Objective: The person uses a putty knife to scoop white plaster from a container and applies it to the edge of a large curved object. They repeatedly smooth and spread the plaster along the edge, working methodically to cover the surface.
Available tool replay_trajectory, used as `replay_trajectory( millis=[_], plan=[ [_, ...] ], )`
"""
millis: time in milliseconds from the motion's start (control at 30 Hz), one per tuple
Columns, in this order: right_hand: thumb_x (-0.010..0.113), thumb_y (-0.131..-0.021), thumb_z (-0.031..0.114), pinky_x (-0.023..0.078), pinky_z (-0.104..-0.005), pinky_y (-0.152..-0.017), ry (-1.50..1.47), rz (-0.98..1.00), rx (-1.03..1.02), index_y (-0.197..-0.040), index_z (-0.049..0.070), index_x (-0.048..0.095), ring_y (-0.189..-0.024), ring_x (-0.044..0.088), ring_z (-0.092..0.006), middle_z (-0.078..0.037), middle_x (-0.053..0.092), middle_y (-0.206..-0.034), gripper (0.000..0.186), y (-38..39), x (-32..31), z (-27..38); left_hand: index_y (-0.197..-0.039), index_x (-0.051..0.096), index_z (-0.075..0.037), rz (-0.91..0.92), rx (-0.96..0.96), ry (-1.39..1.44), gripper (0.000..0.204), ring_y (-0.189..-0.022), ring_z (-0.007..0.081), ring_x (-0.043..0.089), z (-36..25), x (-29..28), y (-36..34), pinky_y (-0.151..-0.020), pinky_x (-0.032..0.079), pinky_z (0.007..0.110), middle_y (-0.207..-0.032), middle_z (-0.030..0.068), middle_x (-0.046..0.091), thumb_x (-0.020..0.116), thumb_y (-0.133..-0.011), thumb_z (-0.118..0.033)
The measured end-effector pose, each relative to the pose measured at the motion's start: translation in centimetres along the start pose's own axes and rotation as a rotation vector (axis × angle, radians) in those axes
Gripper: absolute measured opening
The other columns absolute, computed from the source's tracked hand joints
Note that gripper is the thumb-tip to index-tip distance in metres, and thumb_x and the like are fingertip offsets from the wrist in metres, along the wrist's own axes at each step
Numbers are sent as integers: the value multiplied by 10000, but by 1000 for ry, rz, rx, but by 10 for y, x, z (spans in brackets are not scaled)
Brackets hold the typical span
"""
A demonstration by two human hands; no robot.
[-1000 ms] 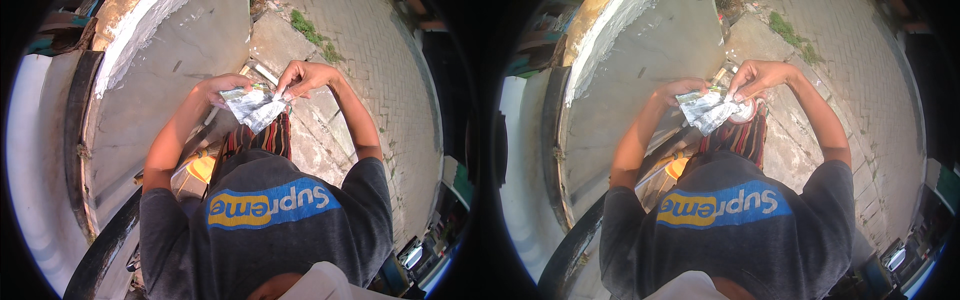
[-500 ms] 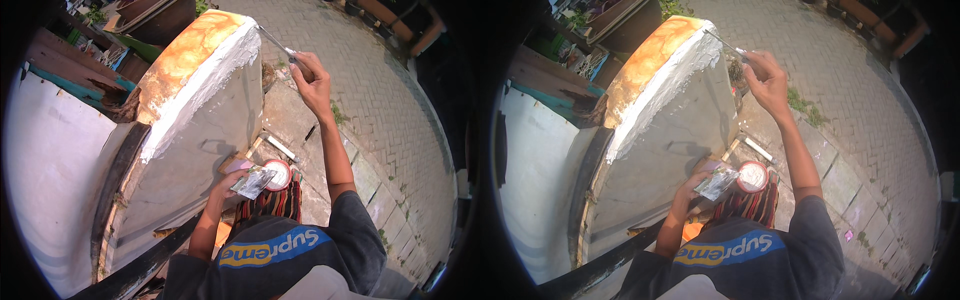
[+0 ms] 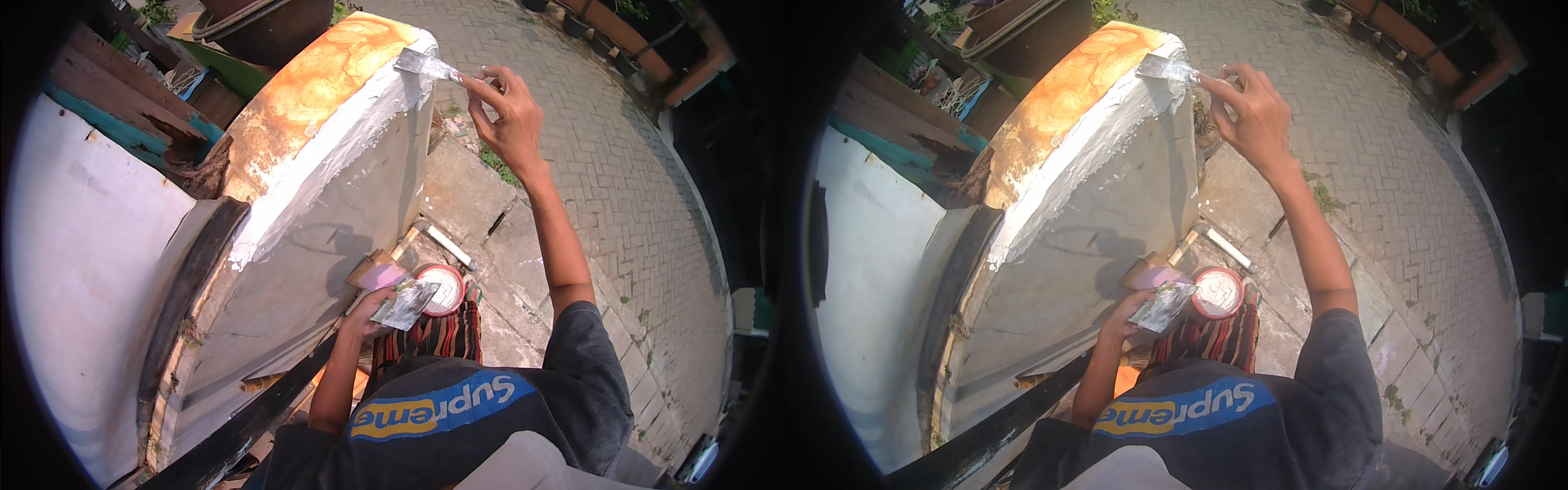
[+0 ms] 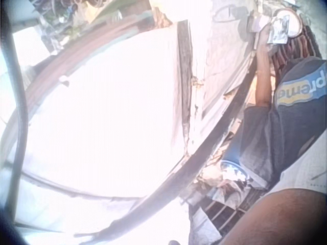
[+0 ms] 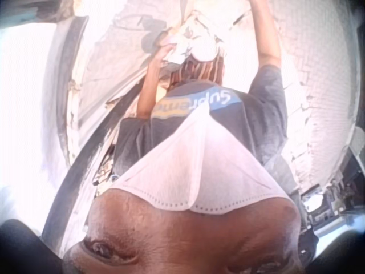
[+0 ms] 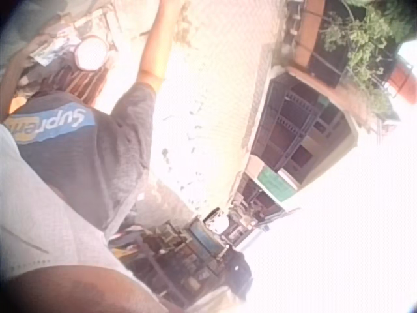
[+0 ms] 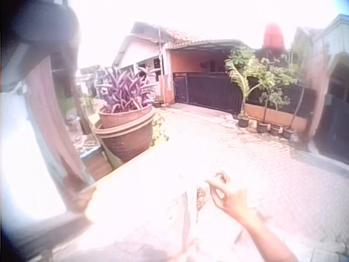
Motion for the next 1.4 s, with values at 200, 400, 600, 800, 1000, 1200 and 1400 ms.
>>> replay_trajectory(
  millis=[200, 400, 600, 800, 1000, 1200, 1400],
  plan=[
    [674, -733, 61, 475, -286, -589, 19, -14, -18, -1044, 261, 700, -725, 570, -157, -7, 621, -948, 370, -4, -1, -14, -1158, 520, 56, 21, 11, -9, 362, -761, 195, 687, 2, -9, -5, -658, 573, 303, -981, 137, 668, 518, -871, -164],
    [685, -707, 61, 481, -284, -601, 9, -1, 0, -1022, 253, 705, -724, 572, -158, -7, 623, -952, 369, -6, -7, -8, -1164, 517, 47, 33, 5, 6, 365, -772, 197, 687, 4, -7, -5, -665, 572, 301, -985, 134, 666, 528, -868, -167],
    [689, -700, 58, 477, -281, -589, 91, -19, -58, -1003, 259, 710, -743, 581, -157, 6, 620, -940, 364, -8, -2, -4, -1173, 515, 40, -16, 3, -30, 373, -757, 188, 685, 5, -8, -8, -656, 571, 300, -982, 125, 668, 530, -864, -167],
    [681, -694, 50, 473, -283, -580, 91, -53, -37, -1000, 271, 706, -739, 574, -155, 24, 610, -919, 378, -10, -8, -3, -1177, 513, 34, 16, 0, -39, 372, -747, 178, 682, 9, -12, -10, -651, 570, 304, -967, 116, 669, 531, -863, -165],
    [683, -677, 60, 469, -290, -564, 121, -64, -77, -970, 271, 711, -732, 566, -155, 28, 606, -909, 363, -10, -1, 3, -1164, 523, 31, -11, 15, -61, 359, -725, 171, 680, 7, -7, -8, -639, 570, 302, -952, 106, 670, 531, -870, -175],
    [678, -688, 61, 469, -281, -565, 121, -70, -41, -972, 273, 708, -729, 567, -148, 33, 605, -918, 355, -13, -6, -4, -1164, 526, 36, 12, -9, -51, 366, -755, 179, 682, 10, -9, -7, -671, 568, 302, -967, 115, 670, 532, -869, -182],
    [687, -703, 62, 476, -277, -584, 95, -19, -69, -1012, 274, 705, -742, 572, -148, 20, 616, -945, 374, -8, 0, 1, -1177, 517, 38, 102, -22, -61, 379, -775, 190, 683, 14, -22, -16, -686, 568, 312, -986, 125, 667, 532, -867, -181]
  ],
)
Point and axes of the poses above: each hand's wrist, its own y-axis away from the middle knuckle, its own x-axis out of the palm, z = x × y, the point moved 9 cm from there along -y, towards the middle knuckle
